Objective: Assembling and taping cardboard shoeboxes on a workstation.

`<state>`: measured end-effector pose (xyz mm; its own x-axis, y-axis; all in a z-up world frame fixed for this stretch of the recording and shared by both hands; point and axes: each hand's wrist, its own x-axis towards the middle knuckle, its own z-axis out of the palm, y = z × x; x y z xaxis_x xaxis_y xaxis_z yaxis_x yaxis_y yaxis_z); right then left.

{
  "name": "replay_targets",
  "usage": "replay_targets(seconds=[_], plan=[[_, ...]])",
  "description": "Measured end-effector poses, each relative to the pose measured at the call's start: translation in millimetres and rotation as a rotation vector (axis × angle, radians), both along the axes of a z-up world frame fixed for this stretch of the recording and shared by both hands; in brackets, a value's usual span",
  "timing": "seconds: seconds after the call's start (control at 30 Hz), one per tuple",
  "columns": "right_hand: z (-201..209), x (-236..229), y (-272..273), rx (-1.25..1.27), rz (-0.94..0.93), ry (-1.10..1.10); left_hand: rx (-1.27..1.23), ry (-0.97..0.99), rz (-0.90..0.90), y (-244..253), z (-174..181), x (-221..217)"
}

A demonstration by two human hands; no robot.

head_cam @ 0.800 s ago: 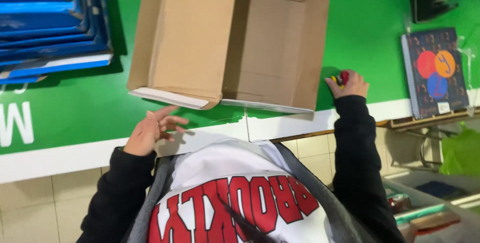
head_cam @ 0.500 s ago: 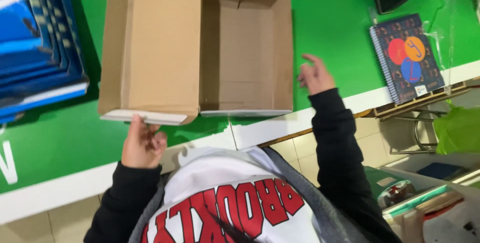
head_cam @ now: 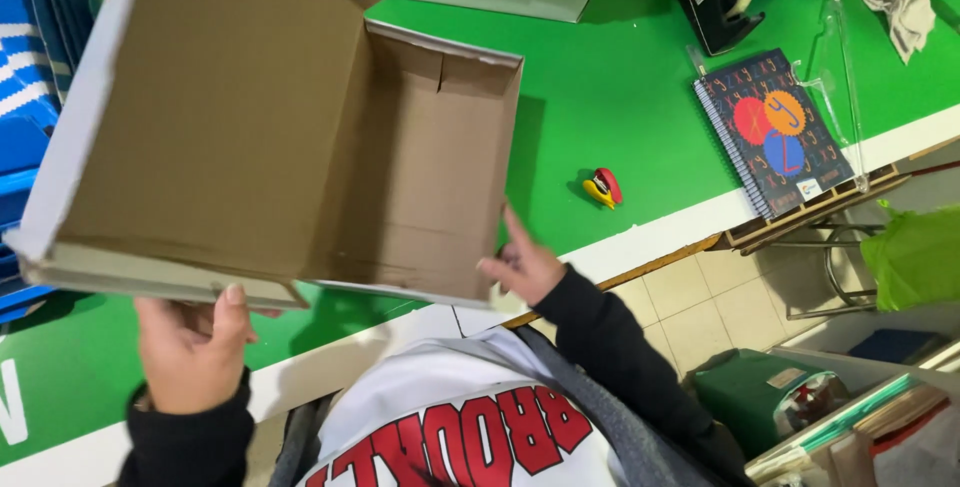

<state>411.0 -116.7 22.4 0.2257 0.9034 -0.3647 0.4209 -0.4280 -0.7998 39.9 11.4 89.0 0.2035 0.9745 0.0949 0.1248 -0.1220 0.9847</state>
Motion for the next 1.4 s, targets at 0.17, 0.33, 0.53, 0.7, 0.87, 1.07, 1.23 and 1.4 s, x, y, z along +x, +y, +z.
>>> replay_targets(seconds=[0.17,0.33,0.53,0.7,0.87,1.07,1.23,1.4], plan=[[-7.3,3.4,-14.5,0.074,0.198,0.278,0.211,0.592,-0.011,18.2,64.0,20.3],[3.8,42.4,-19.4,0.068,0.095,0.209,0.642,0.890,-0.226,33.6,60.3,22.6],[5.6,85.7,-23.0,0.142,-0.066,0.056,0.881,1.082,-0.314,63.9,-8.1,-13.6],[12.1,84.9,-0.7,0.275,-0.086,-0.174,0.771,1.001,-0.184,64.2,-34.8,-29.0],[18.2,81.7,31.0,0.400,-0.098,-0.267,0.466,0.725,-0.042,42.9,-23.4,-30.7],[40.5,73.6,71.6,0.545,-0.005,-0.453,0.291,0.267,0.048,7.2,-18.7,-8.1],[22.6,66.0,102.7,0.551,0.066,-0.450,0.254,0.099,-0.061,-14.4,-33.5,28.8],[-20.1,61.0,106.9,0.483,0.062,-0.384,0.221,0.137,0.005,-13.9,-49.8,43.9]])
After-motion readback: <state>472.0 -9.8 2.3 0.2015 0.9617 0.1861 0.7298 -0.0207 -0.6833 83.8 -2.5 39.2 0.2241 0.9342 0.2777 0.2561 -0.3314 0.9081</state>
